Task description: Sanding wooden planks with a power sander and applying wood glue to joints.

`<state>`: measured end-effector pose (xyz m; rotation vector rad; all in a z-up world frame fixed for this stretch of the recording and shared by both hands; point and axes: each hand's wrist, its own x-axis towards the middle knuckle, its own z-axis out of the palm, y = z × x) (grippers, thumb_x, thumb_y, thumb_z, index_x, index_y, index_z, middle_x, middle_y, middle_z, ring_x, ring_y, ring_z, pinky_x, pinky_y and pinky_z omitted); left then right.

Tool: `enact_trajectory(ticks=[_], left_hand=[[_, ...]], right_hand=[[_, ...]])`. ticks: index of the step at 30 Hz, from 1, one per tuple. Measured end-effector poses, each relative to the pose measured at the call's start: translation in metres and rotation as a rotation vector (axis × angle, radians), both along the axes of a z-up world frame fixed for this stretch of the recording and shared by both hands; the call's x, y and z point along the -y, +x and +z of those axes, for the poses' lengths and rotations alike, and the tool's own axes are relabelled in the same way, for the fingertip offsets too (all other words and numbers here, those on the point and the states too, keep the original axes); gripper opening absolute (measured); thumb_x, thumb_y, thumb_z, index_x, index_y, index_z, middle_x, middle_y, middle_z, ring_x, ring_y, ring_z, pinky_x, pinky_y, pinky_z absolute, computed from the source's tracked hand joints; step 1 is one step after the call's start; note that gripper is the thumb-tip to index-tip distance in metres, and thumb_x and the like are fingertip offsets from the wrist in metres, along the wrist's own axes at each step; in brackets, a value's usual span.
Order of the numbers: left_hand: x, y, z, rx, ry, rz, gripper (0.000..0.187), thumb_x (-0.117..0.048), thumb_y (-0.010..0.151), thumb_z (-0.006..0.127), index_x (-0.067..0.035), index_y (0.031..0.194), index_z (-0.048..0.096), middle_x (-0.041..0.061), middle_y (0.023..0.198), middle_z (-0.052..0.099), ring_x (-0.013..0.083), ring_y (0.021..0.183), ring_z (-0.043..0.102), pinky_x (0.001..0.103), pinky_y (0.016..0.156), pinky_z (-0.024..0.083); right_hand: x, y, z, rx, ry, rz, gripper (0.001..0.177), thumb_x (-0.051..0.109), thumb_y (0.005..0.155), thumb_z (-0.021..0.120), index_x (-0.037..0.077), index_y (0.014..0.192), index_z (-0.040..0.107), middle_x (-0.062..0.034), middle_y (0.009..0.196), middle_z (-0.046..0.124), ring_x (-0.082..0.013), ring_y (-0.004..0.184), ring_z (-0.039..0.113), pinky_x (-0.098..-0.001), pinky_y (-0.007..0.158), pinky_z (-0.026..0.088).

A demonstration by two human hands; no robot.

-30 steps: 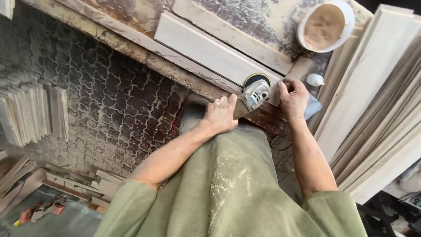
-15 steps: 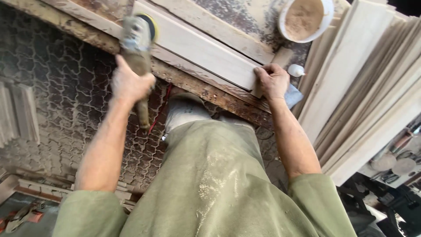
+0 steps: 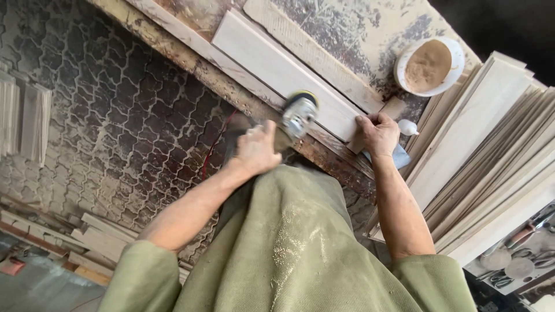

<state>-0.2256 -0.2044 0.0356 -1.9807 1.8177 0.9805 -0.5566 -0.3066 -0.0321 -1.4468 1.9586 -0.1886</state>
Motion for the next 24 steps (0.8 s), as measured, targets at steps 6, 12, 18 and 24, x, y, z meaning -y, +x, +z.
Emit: enact_trajectory(ticks=[6, 12, 18, 24], left_hand=[[0.032, 0.122, 0.007, 0.007, -0.031, 0.300, 0.068, -0.037, 0.072, 0.073, -0.005, 0.127, 0.047, 0.025, 0.099, 0.070, 0.0495, 0.095, 0.072, 0.061, 0.082, 0.057], [0.059, 0.217, 0.011, -0.011, -0.107, 0.572, 0.077, -0.035, 0.070, 0.072, -0.003, 0.135, 0.046, 0.031, 0.103, 0.070, 0.0556, 0.098, 0.070, 0.063, 0.086, 0.054], [0.051, 0.288, 0.033, -0.179, -0.328, 1.063, 0.083, -0.033, 0.066, 0.077, -0.006, 0.139, 0.049, 0.028, 0.115, 0.063, 0.0449, 0.111, 0.065, 0.054, 0.093, 0.049], [0.005, 0.367, 0.037, -0.635, -0.786, 1.317, 0.071, -0.022, 0.065, 0.084, -0.001, 0.126, 0.056, 0.023, 0.112, 0.059, 0.0302, 0.106, 0.060, 0.041, 0.087, 0.044]], right_hand=[[0.004, 0.005, 0.002, -0.114, 0.024, 0.050, 0.021, 0.044, 0.085, 0.087, 0.025, 0.090, 0.080, -0.0075, 0.078, 0.072, -0.0333, 0.086, 0.072, -0.0437, 0.075, 0.055], [0.014, 0.029, 0.009, -0.413, 0.052, 0.235, 0.022, 0.045, 0.084, 0.082, 0.025, 0.094, 0.081, -0.0072, 0.085, 0.075, -0.0337, 0.090, 0.073, -0.0454, 0.082, 0.058], [0.067, 0.228, 0.025, -0.118, -0.186, 0.466, 0.043, 0.029, 0.084, 0.084, 0.016, 0.122, 0.070, -0.0138, 0.117, 0.067, -0.0379, 0.117, 0.063, -0.0483, 0.099, 0.052], [0.148, 0.419, 0.037, -0.078, -0.029, 0.663, 0.081, 0.044, 0.073, 0.089, 0.015, 0.141, 0.055, -0.0138, 0.132, 0.060, -0.0372, 0.124, 0.059, -0.0511, 0.106, 0.047]])
